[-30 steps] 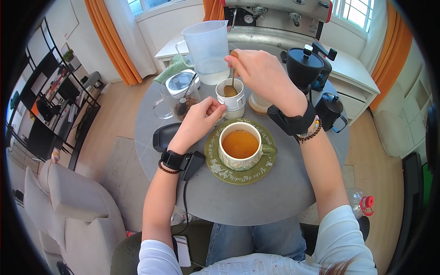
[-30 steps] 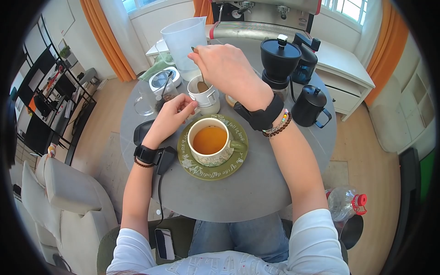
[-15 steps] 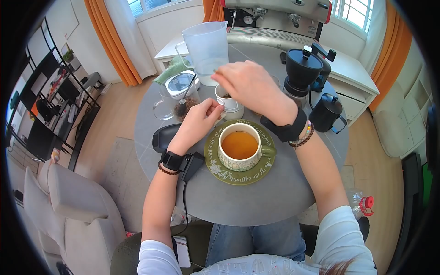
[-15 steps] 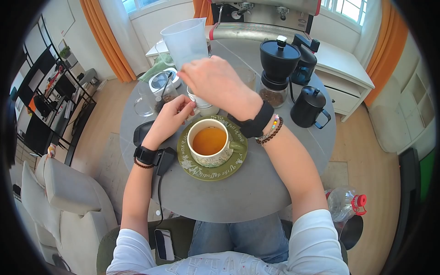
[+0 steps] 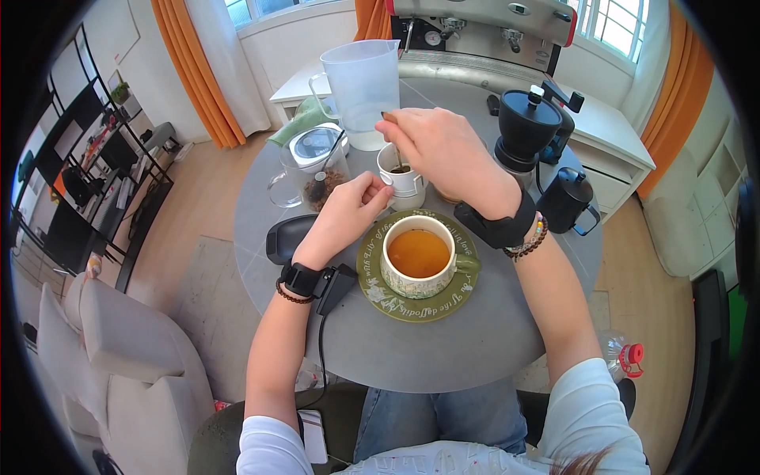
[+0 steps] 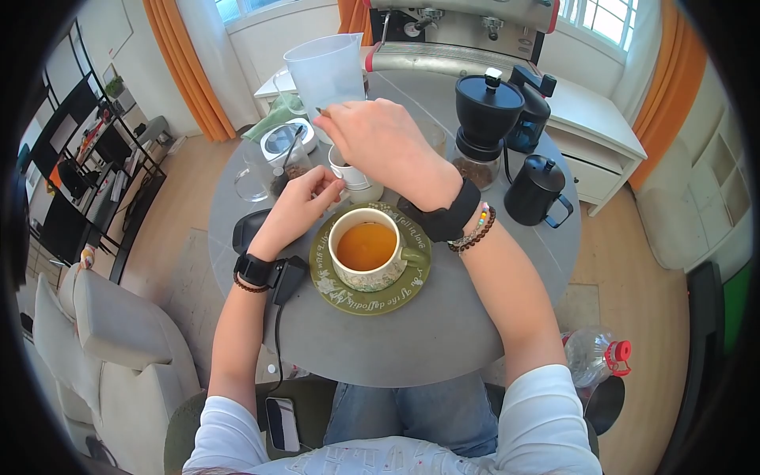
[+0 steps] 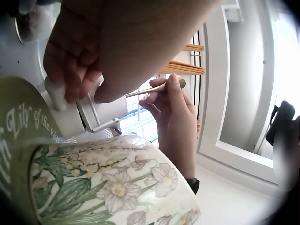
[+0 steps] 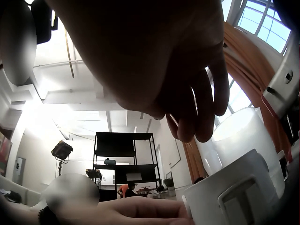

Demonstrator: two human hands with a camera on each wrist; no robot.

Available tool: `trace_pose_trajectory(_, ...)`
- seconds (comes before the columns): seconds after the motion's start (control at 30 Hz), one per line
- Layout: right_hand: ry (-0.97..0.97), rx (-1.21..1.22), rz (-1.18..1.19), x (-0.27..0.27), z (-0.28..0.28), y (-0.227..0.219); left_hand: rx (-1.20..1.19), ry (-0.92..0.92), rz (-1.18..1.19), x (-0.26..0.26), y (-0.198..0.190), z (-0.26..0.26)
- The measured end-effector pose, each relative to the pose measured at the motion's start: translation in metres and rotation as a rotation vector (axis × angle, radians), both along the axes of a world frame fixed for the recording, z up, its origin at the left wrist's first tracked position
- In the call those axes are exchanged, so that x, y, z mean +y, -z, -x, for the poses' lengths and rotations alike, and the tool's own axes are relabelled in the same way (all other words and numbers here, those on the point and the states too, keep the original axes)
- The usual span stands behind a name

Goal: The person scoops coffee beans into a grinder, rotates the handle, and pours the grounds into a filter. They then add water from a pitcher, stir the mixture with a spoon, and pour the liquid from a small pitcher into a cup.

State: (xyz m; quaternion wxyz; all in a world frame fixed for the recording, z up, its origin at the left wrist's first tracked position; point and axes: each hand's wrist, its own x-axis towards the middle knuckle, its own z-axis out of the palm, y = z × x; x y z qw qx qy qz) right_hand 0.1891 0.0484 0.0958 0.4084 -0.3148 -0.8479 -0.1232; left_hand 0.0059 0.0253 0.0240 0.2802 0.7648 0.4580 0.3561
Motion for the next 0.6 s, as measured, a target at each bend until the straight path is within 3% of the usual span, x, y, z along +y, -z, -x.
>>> trace_pose_trajectory(0.03, 0.009, 0.021, 0.072, -0.0012, -0.0007, -0.0020, 0.003, 0.000, -0.004, 0.0004, 0.0004, 0.0002)
trace_pose_trajectory(0.23, 0.014, -0.003, -0.139, 0.0067, -0.0027, 0.0012, -0.006, -0.020, -0.014, 0.0002, 0.0008, -0.0013)
trace_pose_trajectory(0.33, 0.082, 0.000, -0.003, 0.0056, -0.0042, -0.0001, -0.010, -0.013, -0.014, 0.0010, 0.0013, -0.0009)
trace_pose_trajectory(0.43, 0.007, 0.076, 0.088, 0.0027, -0.0035, -0.0024, -0.015, -0.024, 0.020, 0.0006, 0.0002, -0.0013)
trace_pose_trajectory(0.6, 0.110, -0.022, -0.053, 0.0078, -0.0083, -0.0004, 0.010, -0.021, 0.035, 0.0011, 0.0013, -0.0007)
